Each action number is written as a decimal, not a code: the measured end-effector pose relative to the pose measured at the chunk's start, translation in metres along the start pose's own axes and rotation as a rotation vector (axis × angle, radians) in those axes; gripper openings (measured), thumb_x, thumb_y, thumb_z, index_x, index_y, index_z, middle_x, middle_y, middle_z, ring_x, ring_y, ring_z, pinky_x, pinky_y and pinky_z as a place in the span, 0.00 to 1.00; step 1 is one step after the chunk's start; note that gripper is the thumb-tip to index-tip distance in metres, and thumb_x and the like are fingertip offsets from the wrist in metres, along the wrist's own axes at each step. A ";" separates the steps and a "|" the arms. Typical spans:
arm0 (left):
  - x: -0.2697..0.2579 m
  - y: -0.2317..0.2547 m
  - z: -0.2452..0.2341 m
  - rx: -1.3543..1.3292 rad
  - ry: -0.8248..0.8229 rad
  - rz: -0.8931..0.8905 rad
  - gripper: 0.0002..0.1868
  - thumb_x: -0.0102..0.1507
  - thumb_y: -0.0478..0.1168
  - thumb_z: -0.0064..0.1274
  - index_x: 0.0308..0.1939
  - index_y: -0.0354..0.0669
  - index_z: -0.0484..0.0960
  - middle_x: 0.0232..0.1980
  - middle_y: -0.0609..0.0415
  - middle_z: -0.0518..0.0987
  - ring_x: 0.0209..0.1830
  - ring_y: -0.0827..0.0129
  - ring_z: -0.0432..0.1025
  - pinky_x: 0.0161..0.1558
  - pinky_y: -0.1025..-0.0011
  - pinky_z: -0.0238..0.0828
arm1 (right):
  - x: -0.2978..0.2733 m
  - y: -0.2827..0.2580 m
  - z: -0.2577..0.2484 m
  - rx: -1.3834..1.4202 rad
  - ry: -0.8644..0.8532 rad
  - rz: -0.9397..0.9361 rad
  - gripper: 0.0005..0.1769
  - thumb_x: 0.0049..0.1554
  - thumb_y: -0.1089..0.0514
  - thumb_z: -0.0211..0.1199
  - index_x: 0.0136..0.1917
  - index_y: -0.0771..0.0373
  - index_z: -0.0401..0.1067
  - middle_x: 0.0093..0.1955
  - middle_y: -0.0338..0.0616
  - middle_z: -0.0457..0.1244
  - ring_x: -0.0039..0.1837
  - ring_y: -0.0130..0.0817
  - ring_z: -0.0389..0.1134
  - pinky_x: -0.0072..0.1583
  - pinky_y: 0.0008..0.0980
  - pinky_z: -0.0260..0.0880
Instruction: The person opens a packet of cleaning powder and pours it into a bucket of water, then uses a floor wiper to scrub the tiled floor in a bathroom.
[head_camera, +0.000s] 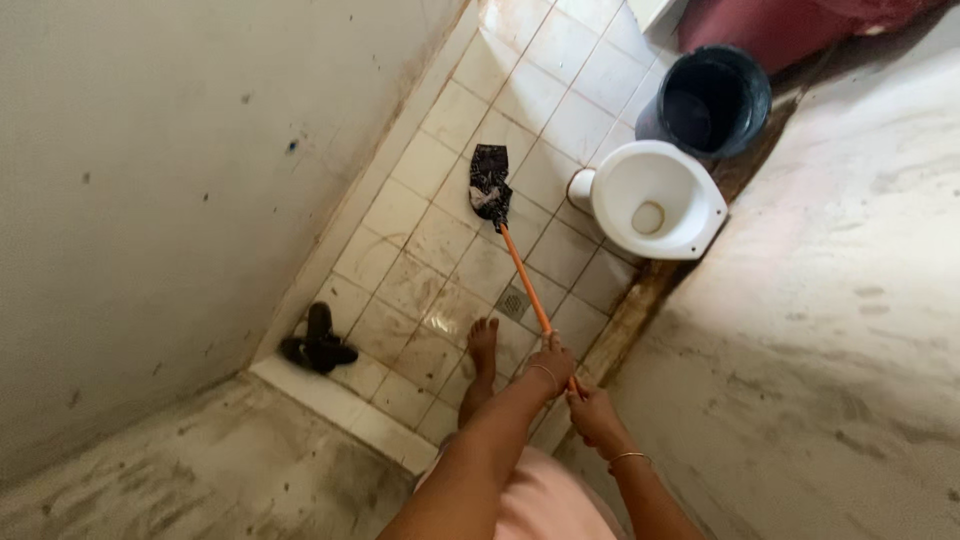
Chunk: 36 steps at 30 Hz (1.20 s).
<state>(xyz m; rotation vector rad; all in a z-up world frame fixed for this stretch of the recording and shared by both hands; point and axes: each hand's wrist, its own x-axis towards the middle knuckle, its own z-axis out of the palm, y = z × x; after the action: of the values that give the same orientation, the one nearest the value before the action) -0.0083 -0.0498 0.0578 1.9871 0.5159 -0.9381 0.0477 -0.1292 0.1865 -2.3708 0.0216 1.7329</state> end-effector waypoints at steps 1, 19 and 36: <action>-0.009 0.011 0.009 -0.004 -0.002 -0.001 0.31 0.69 0.34 0.50 0.74 0.28 0.58 0.84 0.25 0.32 0.71 0.40 0.66 0.47 0.60 0.80 | -0.008 0.015 -0.003 -0.003 -0.002 0.003 0.21 0.67 0.50 0.51 0.70 0.54 0.71 0.26 0.34 0.51 0.26 0.26 0.44 0.29 0.31 0.45; -0.019 0.052 0.008 0.034 0.117 0.081 0.38 0.69 0.50 0.54 0.74 0.31 0.57 0.82 0.28 0.39 0.82 0.38 0.41 0.63 0.53 0.70 | -0.035 0.023 -0.050 -0.128 0.058 -0.162 0.19 0.67 0.53 0.53 0.64 0.62 0.75 0.28 0.34 0.55 0.27 0.25 0.48 0.29 0.31 0.49; 0.046 -0.022 -0.056 -0.089 0.292 0.202 0.24 0.61 0.40 0.56 0.59 0.32 0.76 0.80 0.19 0.50 0.74 0.31 0.55 0.61 0.48 0.65 | -0.010 -0.096 -0.036 -0.051 0.049 -0.092 0.24 0.67 0.48 0.51 0.73 0.53 0.70 0.25 0.38 0.53 0.26 0.29 0.45 0.31 0.34 0.46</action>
<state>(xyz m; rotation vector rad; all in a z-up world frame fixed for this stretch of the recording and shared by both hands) 0.0303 0.0097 0.0301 2.0608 0.4966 -0.4950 0.0914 -0.0425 0.2210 -2.4087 -0.1238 1.6529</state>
